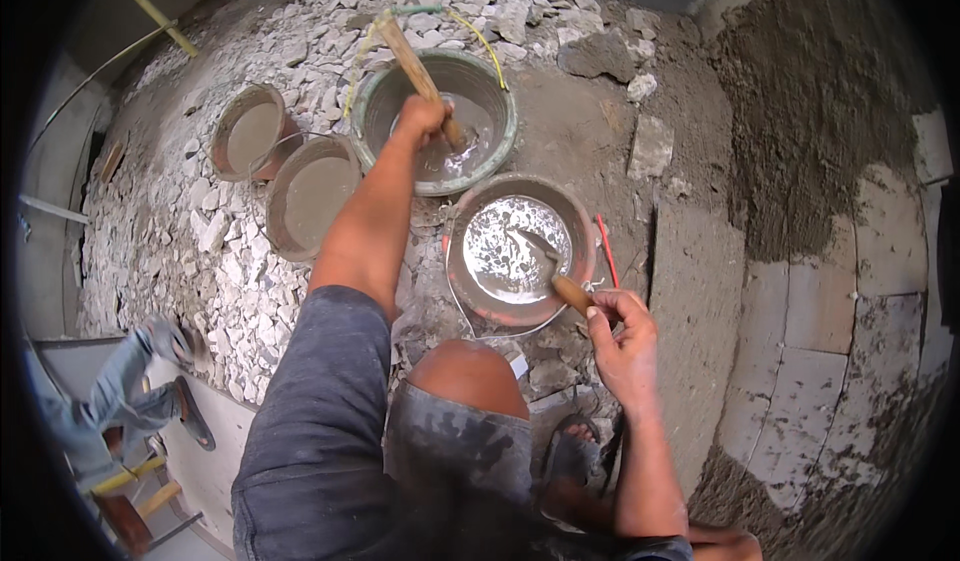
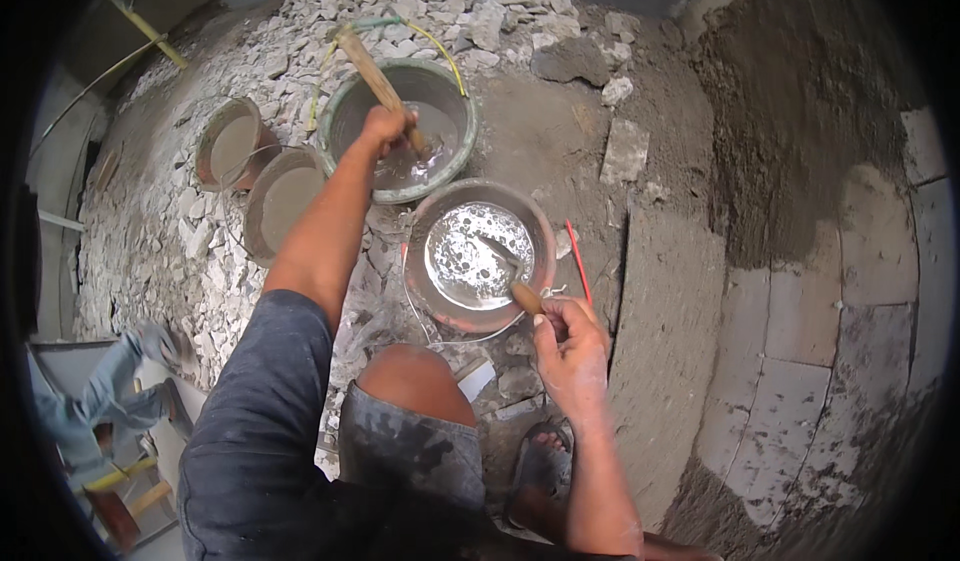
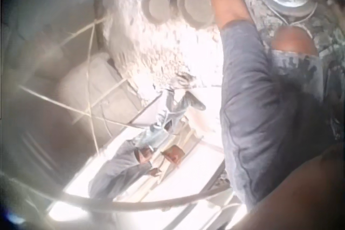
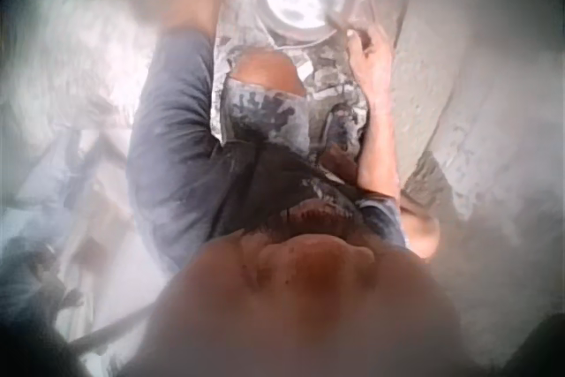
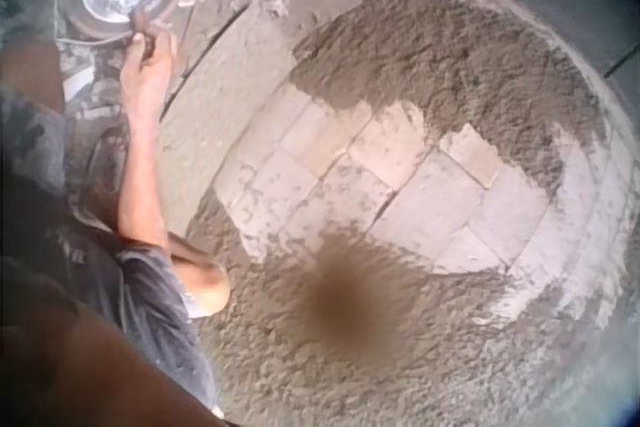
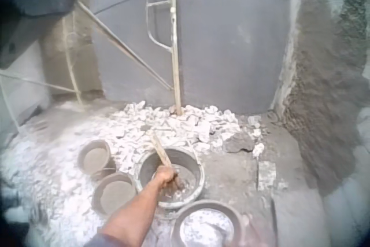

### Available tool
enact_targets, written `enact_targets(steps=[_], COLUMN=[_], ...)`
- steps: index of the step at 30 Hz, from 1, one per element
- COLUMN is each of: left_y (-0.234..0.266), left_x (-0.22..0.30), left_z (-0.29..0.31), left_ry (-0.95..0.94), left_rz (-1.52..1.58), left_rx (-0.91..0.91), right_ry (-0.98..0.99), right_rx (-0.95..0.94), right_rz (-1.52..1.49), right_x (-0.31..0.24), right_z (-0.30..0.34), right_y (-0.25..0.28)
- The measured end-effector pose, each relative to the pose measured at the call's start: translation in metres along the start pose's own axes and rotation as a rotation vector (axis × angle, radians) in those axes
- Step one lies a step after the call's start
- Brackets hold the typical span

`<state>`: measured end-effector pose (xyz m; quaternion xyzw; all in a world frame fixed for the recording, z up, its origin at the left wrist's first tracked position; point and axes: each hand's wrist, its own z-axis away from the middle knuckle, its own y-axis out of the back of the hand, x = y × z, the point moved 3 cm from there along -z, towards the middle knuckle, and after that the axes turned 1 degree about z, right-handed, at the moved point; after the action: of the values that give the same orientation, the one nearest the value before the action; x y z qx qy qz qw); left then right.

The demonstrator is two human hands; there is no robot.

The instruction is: The person applies mortar to a block wall using a trowel and then mixes a new batch of mortar in a bucket by adding water and stirring with the trowel.

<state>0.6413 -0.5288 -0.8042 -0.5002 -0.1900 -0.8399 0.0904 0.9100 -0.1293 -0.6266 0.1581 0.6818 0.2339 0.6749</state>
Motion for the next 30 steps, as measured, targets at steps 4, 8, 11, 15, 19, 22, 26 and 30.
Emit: enact_targets(steps=[4, 8, 11, 15, 19, 22, 26, 30], left_y=[0.008, 0.014, -0.003, 0.025, -0.049, -0.070, -0.059, 0.016], left_x=[0.000, -0.050, -0.068, -0.053, 0.060, 0.076, 0.036, -0.073], left_z=[-0.012, -0.042, -0.045, -0.019, 0.175, 0.253, 0.125, -0.034], left_ry=[-0.145, -0.178, -0.111, 0.342, 0.099, -0.049, -0.352, -0.475], left_rz=[0.062, -1.205, -1.508, -0.068, 0.018, -0.224, -0.392, -1.287], left_rx=[0.021, -0.181, -0.216, -0.504, -1.020, -1.030, -0.559, -0.314], right_ry=[-0.060, -0.288, -0.524, -0.688, -0.733, -0.580, -0.767, -0.813], right_rx=[-0.013, -0.017, -0.035, -0.095, -0.079, -0.186, -0.076, -0.115], right_rz=[0.028, -0.694, -1.103, -1.329, -1.465, -1.688, -1.659, -1.440], right_x=[-0.017, 0.005, 0.018, 0.055, 0.077, 0.066, 0.088, 0.077], right_z=[0.001, 0.002, -0.014, -0.038, -0.067, -0.090, -0.099, -0.086], right_y=[-0.004, -0.030, -0.056, -0.113, -0.137, -0.154, -0.157, -0.164])
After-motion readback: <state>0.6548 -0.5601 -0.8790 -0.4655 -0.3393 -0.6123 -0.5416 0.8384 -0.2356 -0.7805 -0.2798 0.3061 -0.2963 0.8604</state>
